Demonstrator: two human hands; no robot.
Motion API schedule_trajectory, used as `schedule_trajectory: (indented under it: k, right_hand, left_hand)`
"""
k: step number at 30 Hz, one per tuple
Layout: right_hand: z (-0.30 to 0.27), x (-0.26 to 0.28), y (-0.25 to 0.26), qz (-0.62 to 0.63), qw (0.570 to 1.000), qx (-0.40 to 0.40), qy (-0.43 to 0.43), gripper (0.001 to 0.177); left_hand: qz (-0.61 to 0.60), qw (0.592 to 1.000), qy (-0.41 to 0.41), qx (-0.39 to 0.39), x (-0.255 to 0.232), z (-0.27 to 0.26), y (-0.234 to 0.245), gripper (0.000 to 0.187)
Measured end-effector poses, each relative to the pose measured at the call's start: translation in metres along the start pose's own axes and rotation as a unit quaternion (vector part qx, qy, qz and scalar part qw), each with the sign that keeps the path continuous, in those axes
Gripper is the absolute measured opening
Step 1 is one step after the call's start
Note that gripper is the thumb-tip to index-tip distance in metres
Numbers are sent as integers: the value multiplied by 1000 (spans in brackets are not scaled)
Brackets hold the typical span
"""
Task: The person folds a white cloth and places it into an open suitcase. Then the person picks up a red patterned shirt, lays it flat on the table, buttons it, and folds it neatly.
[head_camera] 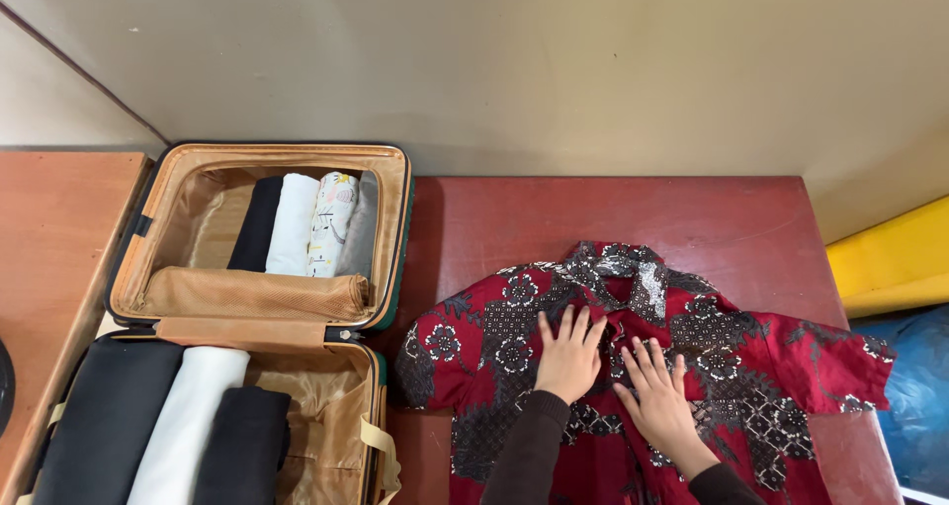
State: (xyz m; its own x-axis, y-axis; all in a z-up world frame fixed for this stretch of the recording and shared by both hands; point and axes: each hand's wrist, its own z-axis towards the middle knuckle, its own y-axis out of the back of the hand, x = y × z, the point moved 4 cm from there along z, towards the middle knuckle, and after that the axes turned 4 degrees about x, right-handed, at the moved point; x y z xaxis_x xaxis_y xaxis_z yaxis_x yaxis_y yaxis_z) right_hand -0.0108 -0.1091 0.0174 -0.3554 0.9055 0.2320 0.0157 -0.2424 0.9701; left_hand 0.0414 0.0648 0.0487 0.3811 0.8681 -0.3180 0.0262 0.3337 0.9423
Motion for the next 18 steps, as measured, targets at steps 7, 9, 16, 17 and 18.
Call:
schedule_trajectory:
  k: [7, 9, 16, 17, 18]
  right_hand:
    - [4, 4, -12, -29, 996, 87, -11, 77]
    - [4, 3, -11, -32, 995, 92, -9, 81]
    - [0, 1, -13, -19, 999, 33, 18, 79]
    - [0, 2, -13, -18, 999, 22, 23, 77]
    - [0, 2, -13, -18, 999, 10, 29, 76]
  left_hand:
    - [-116, 992, 58, -6, 2, 27, -36, 56]
    - [-80, 995, 60, 6, 1, 34, -40, 56]
    - [-36, 969, 150, 193, -14, 48, -25, 42]
    - [-101, 952, 174, 229, -15, 52, -22, 38]
    - [-166, 930, 196, 264, -16, 54, -19, 37]
